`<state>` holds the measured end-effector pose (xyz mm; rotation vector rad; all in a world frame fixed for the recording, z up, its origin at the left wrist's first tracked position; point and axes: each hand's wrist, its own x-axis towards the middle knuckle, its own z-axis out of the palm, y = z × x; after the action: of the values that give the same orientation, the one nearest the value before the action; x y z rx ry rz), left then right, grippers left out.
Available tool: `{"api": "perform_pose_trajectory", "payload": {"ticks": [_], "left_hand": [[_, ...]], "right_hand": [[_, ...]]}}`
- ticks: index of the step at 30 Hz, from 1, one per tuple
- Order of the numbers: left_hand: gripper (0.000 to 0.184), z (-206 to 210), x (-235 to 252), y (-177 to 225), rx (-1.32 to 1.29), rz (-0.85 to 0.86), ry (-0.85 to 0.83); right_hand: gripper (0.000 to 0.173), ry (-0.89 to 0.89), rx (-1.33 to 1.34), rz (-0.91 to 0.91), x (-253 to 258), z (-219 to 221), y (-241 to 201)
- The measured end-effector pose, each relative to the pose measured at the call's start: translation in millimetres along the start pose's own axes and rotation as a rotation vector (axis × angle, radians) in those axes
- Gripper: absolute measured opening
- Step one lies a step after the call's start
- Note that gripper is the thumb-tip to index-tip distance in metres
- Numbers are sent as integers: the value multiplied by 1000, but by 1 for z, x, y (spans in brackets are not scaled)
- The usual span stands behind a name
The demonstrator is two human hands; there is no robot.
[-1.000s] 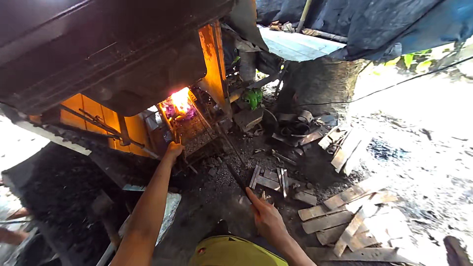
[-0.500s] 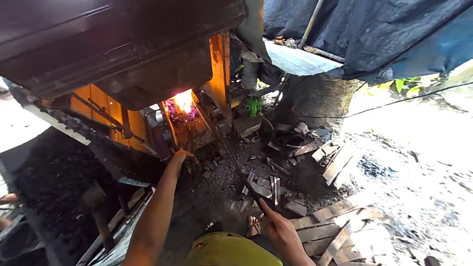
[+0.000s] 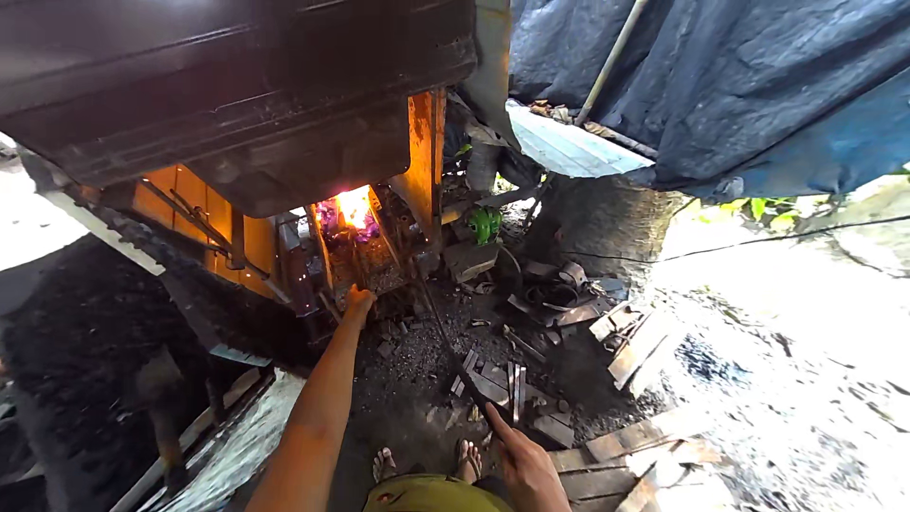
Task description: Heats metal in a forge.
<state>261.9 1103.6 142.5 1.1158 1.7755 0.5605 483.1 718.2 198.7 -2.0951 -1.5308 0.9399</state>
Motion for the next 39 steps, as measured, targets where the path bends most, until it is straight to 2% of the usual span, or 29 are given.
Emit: {"api": "perform_pose_trajectory", "payload": {"ticks": [3, 9, 14, 17, 21, 24, 29, 32, 35, 39], "left_hand": [[50, 15, 9, -20, -78, 67, 48], [53, 3, 15, -41, -267, 101, -14], [48, -1, 13, -51, -377, 99, -39], [48, -2, 18, -61, -426, 122, -51], [46, -1, 21, -69, -453, 127, -48], [47, 0, 24, -71, -468, 120, -57], [45, 1, 24, -74, -513, 129, -57], [44, 3, 25, -75, -538, 123, -61], [52, 4, 25, -76, -533, 126, -63], [54, 2, 24, -75, -543, 111, -55]], "right_hand": [[54, -24, 36, 17, 19, -2, -9], [52, -32, 164, -14, 59, -5, -23], [54, -56, 80, -79, 122, -3, -54], [56, -152, 26, -28, 152, 1, -69], [55, -184, 50, -11, 140, 5, -60], [54, -131, 57, -17, 115, 2, -51], [63, -139, -156, 46, 79, -12, -56], [65, -187, -163, 64, 93, 0, -62], [58, -167, -41, 43, 119, 11, -71], [55, -76, -10, 35, 99, -2, -69]]}}
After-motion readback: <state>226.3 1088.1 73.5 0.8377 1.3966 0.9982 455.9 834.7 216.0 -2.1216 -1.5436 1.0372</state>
